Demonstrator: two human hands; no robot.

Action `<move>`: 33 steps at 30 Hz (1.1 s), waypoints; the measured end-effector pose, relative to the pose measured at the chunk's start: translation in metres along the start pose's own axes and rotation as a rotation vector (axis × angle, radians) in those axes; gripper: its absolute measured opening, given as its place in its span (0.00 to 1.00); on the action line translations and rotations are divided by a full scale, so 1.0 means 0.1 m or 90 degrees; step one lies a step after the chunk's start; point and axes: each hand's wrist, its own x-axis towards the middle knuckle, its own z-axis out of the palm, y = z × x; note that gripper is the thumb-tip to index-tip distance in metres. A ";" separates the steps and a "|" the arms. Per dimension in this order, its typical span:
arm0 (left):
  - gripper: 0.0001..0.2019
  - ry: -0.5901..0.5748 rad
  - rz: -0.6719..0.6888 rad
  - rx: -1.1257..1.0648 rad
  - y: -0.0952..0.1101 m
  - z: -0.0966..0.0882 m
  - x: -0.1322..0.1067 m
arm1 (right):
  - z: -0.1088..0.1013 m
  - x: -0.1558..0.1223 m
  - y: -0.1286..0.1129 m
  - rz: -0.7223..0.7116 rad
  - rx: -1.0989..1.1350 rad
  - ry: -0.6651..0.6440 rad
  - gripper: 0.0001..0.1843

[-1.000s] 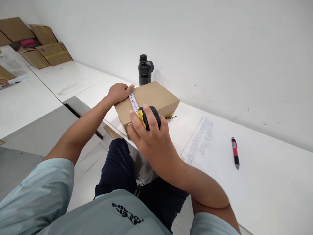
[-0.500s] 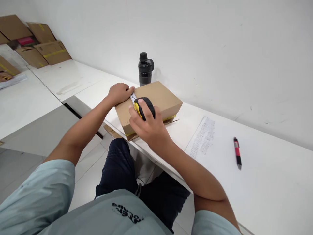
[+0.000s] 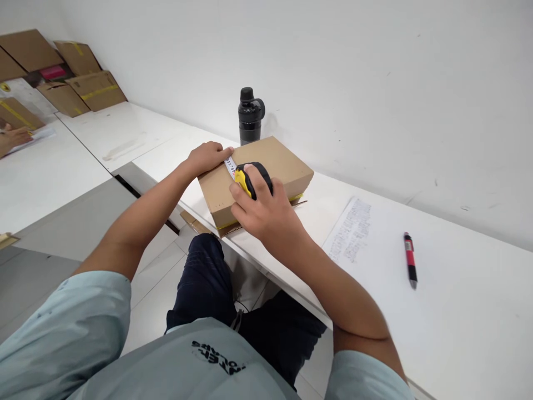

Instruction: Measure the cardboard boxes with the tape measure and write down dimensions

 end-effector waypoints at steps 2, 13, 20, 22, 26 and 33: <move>0.29 -0.024 -0.007 -0.007 -0.01 0.00 0.03 | -0.14 -0.03 -0.06 0.007 -0.009 -0.005 0.10; 0.29 -0.057 0.003 -0.046 0.01 -0.05 -0.05 | -0.28 -0.06 -0.35 0.038 -0.083 0.003 0.06; 0.28 -0.052 -0.009 -0.068 0.03 -0.07 -0.08 | -0.26 -0.04 -0.36 0.033 -0.098 0.045 0.05; 0.28 -0.056 -0.008 -0.072 0.03 -0.08 -0.09 | -0.26 -0.04 -0.36 0.029 -0.079 0.048 0.05; 0.27 -0.060 -0.009 -0.089 0.02 -0.09 -0.09 | -0.29 -0.06 -0.33 0.008 -0.057 0.036 0.06; 0.27 -0.060 -0.003 -0.099 0.02 -0.07 -0.08 | -0.33 -0.09 -0.34 0.016 -0.057 0.013 0.07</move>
